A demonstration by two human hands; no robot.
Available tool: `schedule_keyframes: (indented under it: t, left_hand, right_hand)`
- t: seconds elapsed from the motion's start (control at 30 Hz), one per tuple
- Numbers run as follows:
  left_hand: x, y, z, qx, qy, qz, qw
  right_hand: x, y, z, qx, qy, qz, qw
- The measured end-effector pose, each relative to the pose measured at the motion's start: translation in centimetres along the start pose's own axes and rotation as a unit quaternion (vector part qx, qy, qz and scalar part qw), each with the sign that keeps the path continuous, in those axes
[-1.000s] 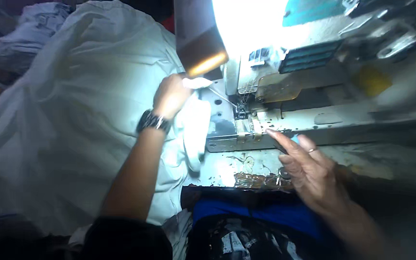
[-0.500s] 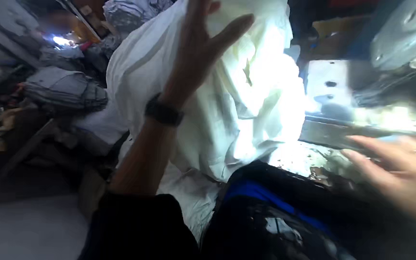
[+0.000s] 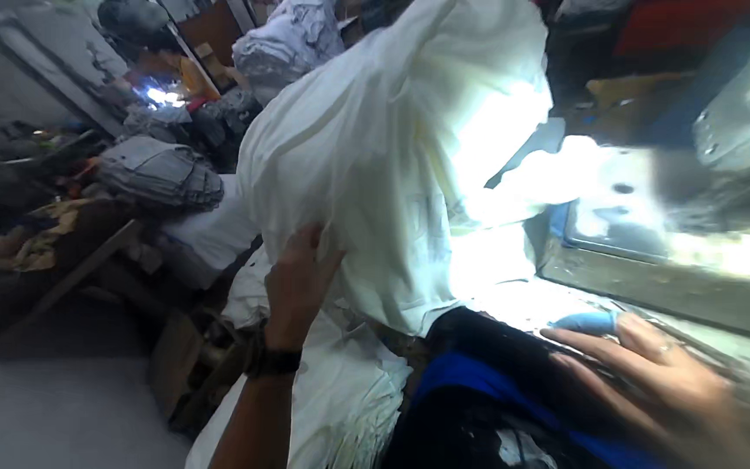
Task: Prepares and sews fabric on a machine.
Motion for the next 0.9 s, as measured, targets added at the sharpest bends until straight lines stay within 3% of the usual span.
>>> schedule_keyframes:
  t: [0.13,0.23,0.27,0.33,0.37,0.4,0.47,0.57,0.67,0.73,0.8,0.9]
  left_hand:
    - [-1.7,-0.8,-1.0,-0.074,0.011,0.015,0.997]
    - [-3.8,4.7,-4.8,-0.302,-0.046,0.144,0.941]
    - [-4.3,7.4,-5.3,-0.336,-0.083,0.221,0.912]
    - [-4.5,12.6,-4.3,-0.35,-0.181,0.361,0.845]
    - [-4.2,14.8,-3.3,-0.356,-0.221,0.401,0.815]
    - [-3.8,16.5,-2.4,-0.366,-0.229,0.416,0.8]
    - [-2.6,18.6,-1.1,-0.396,-0.193,0.391,0.808]
    - [-1.2,20.9,1.6,-0.328,-0.181,0.372,0.849]
    - [-1.9,23.8,4.5,-0.331,-0.234,0.401,0.822]
    - [-3.1,25.9,5.2,-0.376,-0.261,0.434,0.776]
    - [-4.2,27.6,6.2,-0.426,-0.276,0.454,0.732]
    - [-5.1,28.4,7.8,-0.482,-0.247,0.424,0.726]
  right_hand:
    - [-0.4,0.5,-1.2,0.026,-0.018,0.031,0.999]
    - [1.0,-0.4,-0.4,0.196,-0.024,0.046,0.979]
    - [1.4,-0.9,0.2,0.303,-0.044,0.062,0.95]
    - [2.2,-2.1,1.2,0.518,-0.063,0.116,0.845]
    - [2.4,-2.6,1.1,0.581,-0.043,0.167,0.795]
    - [2.4,-2.8,0.9,0.597,-0.014,0.213,0.774]
    - [1.9,-2.2,0.2,0.561,0.049,0.267,0.782]
    - [0.4,-0.9,-1.3,0.412,0.098,0.251,0.87]
    - [-2.1,-0.7,-3.5,0.269,0.128,0.189,0.936]
    - [-4.0,-0.4,-5.2,0.277,0.163,0.198,0.926]
    - [-5.4,0.4,-6.6,0.343,0.197,0.221,0.891]
    - [-6.2,1.6,-7.1,0.412,0.225,0.254,0.846]
Point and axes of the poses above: each hand's wrist, its own x-axis towards the middle knuckle, its own z-axis out of the palm, y = z × x, the point moved 3 cm from there along x, towards the middle knuckle, and after that the axes turned 3 degrees about x, right-handed, at the moved point
